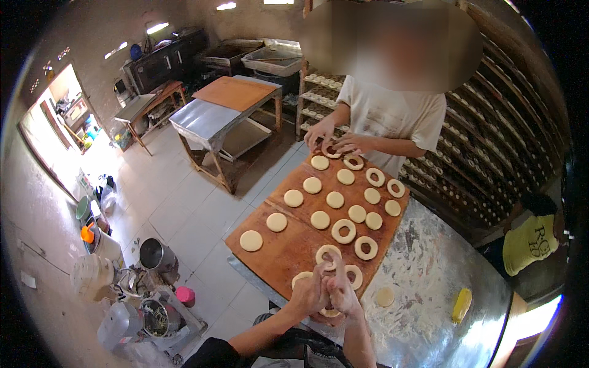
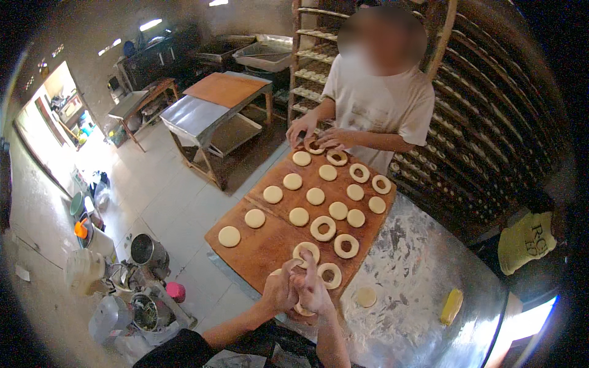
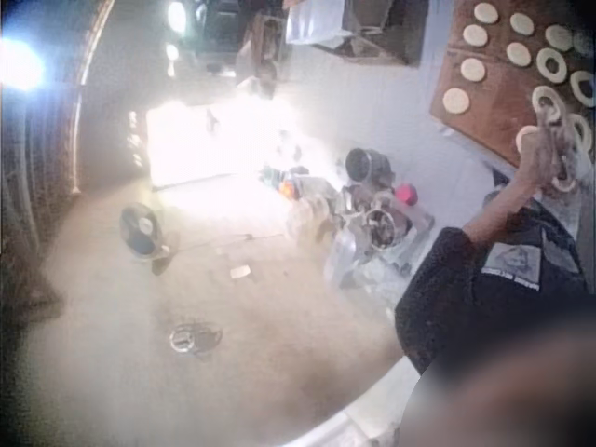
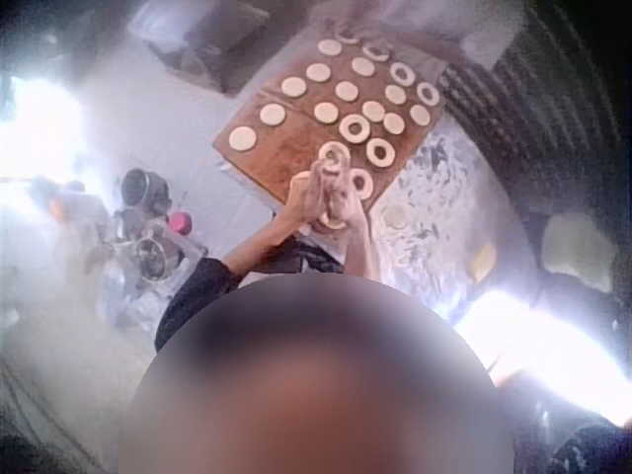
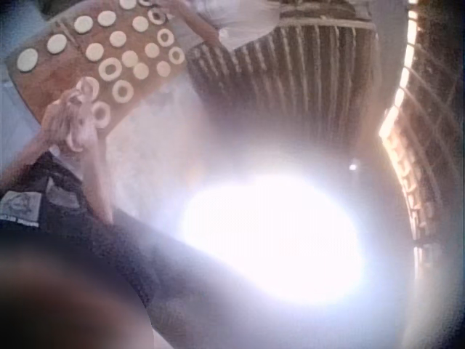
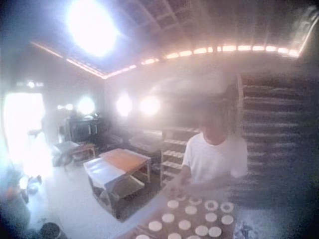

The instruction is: The person shapes small dough pieces into ring shapes by hand and places them on a wooden board. Another person works alongside at the same table, also shaping dough. The shaped dough rings are arranged in rows on the board.

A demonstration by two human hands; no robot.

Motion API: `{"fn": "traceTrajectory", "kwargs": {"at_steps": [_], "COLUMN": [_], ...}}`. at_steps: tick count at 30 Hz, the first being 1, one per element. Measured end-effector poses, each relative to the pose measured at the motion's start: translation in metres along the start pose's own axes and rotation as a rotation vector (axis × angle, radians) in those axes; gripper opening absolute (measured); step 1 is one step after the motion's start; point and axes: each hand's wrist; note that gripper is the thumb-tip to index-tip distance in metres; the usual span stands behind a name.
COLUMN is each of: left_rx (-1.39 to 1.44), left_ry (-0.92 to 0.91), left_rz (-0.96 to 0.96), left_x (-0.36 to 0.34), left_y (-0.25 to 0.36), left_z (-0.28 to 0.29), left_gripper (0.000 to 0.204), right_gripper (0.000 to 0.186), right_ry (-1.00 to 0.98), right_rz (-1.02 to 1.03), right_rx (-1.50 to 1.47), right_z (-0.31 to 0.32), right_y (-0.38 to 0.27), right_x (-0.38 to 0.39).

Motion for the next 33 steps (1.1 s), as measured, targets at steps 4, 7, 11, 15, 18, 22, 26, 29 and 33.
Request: {"fn": "traceTrajectory", "kwargs": {"at_steps": [4, 7, 11, 15, 18, 22, 26, 29, 33], "left_rx": [0.198, 0.135, 0.156, 0.074, 0.064, 0.057, 0.027, -0.051, -0.087], "left_ry": [0.029, 0.083, 0.081, 0.035, 0.034, 0.021, -0.062, -0.095, 0.015], "left_rz": [0.119, 0.055, 0.176, 0.162, 0.137, -0.009, 0.258, 0.273, 0.261], "left_x": [-0.012, -0.019, -0.029, -0.035, -0.039, -0.044, -0.043, -0.046, -0.06], "left_y": [-0.008, -0.012, -0.017, -0.022, -0.027, -0.033, -0.035, -0.037, -0.047], "left_z": [0.03, 0.047, 0.067, 0.082, 0.084, 0.088, 0.095, 0.095, 0.092], "left_gripper": [0.021, 0.014, 0.015, 0.016, 0.017, 0.021, 0.021, 0.026, 0.038], "right_gripper": [0.06, 0.059, 0.063, 0.073, 0.074, 0.073, 0.073, 0.078, 0.075], "right_ry": [0.123, -0.031, -0.248, -0.04, -0.187, -0.203, -0.044, -0.141, 0.009], "right_rz": [-0.151, 0.137, 0.097, -0.003, 0.189, -0.147, -0.087, -0.148, -0.598], "right_rx": [-0.211, 0.152, -1.126, -0.222, -1.038, -0.123, -0.857, -0.129, -0.49], "right_z": [-0.024, -0.042, -0.066, -0.076, -0.079, -0.076, -0.066, -0.069, -0.09], "right_y": [0.007, 0.013, 0.017, 0.015, 0.007, -0.005, -0.011, -0.017, -0.029], "right_x": [-0.02, -0.035, -0.047, -0.055, -0.062, -0.066, -0.067, -0.073, -0.091]}}
Point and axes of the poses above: each hand's wrist, its own x-axis away from the middle knuckle, its own z-axis out of the back of the hand, y = z × x, and after that the axes turned 10 degrees about x, right-handed
